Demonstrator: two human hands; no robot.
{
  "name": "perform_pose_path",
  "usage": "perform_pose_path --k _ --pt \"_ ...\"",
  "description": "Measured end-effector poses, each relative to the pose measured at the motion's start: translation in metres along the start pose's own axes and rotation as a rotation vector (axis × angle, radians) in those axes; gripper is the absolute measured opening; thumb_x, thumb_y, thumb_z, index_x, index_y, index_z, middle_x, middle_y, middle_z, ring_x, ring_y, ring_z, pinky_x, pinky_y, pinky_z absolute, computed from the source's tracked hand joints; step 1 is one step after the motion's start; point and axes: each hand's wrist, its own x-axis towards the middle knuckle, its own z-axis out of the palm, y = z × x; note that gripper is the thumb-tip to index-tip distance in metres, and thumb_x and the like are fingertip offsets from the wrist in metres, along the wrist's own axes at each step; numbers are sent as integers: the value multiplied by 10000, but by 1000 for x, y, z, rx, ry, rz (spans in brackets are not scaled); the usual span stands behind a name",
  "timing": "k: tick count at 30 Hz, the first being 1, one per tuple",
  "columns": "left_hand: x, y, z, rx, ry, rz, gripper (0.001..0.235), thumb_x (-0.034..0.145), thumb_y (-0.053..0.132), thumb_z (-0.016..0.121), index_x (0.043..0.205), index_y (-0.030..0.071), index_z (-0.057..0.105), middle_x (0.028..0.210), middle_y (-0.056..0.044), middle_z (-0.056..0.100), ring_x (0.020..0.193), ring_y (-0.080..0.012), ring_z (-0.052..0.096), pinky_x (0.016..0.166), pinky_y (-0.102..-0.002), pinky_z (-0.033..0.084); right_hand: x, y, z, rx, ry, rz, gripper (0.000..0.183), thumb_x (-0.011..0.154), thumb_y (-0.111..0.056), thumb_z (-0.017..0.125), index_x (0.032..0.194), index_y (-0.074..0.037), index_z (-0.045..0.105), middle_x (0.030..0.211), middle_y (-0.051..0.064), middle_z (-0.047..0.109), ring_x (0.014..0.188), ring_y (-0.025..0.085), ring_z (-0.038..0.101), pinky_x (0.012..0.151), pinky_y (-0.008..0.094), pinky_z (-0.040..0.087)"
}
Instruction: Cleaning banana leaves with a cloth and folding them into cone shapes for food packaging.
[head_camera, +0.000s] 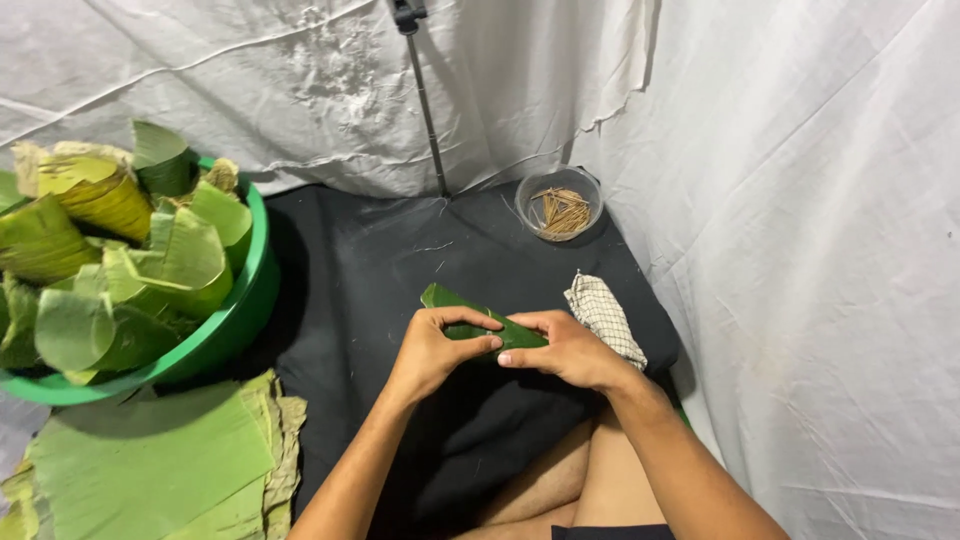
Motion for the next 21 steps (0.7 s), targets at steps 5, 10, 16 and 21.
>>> perform_pose_path --k 5,10,16,21 --pt "41 3 14 -17 24 37 271 656 93 912 914 160 866 855 -37 813 800 -80 664 739 -232 534 2 -25 -34 0 40 -18 640 719 -249 875 1318 -88 720 899 118 755 660 134 641 513 213 509" --pt "84 -9 30 -12 84 67 258 657 100 897 899 184 865 896 -42 820 842 -100 675 754 -248 527 21 -35 -83 -151 181 -5 548 789 -344 809 1294 -144 734 1165 172 776 846 207 720 706 345 605" --pt "118 -30 51 6 208 -21 267 661 152 917 912 232 870 925 17 821 837 -79 709 761 -223 522 104 -26 -131 -438 523 51 256 811 -334 734 1056 -343 807 976 -95 800 920 158 746 824 323 577" --pt "130 -25 61 30 255 -39 225 664 142 888 868 236 869 758 -11 789 676 -43 594 592 -207 455 184 -11 -148 -705 559 91 95 823 -230 713 881 -268 777 908 10 791 931 332 756 794 447 612"
